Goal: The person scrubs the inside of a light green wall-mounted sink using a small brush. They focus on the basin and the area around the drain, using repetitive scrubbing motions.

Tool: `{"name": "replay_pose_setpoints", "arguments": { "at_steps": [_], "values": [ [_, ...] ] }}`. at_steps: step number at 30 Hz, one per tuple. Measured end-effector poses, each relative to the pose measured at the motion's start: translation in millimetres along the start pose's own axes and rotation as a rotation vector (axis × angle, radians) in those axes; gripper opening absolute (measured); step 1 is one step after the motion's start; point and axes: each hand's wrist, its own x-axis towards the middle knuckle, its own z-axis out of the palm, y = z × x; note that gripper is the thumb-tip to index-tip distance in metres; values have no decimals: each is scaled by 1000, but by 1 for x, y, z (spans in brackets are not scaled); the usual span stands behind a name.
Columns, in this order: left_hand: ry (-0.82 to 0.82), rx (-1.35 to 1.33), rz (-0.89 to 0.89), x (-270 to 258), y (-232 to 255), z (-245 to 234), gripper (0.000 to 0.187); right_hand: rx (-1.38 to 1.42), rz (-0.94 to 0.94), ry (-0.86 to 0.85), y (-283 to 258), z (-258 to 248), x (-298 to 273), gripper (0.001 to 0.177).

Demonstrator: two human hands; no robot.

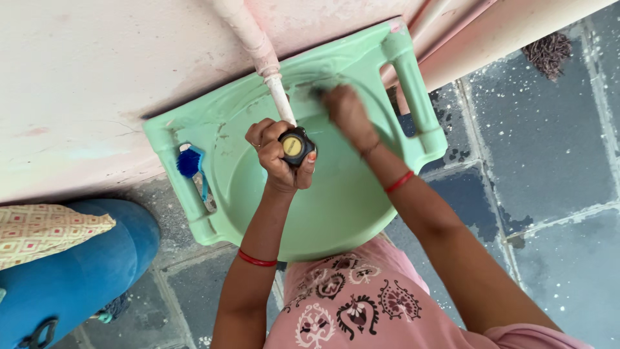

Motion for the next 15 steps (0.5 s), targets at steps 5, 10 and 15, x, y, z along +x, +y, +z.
{"name": "replay_pose_setpoints", "arguments": {
  "at_steps": [5,10,15],
  "values": [
    [-33,22,41,3,-2,-5,42,20,34,-64,-5,-3,30,13],
    [1,-9,37,4,-1,-1,43,-71,-174,-209,-12,1,15,26],
    [-30,34,-4,3,-1,-4,41,42,-93,-144,-11,1,41,15]
  ]
}}
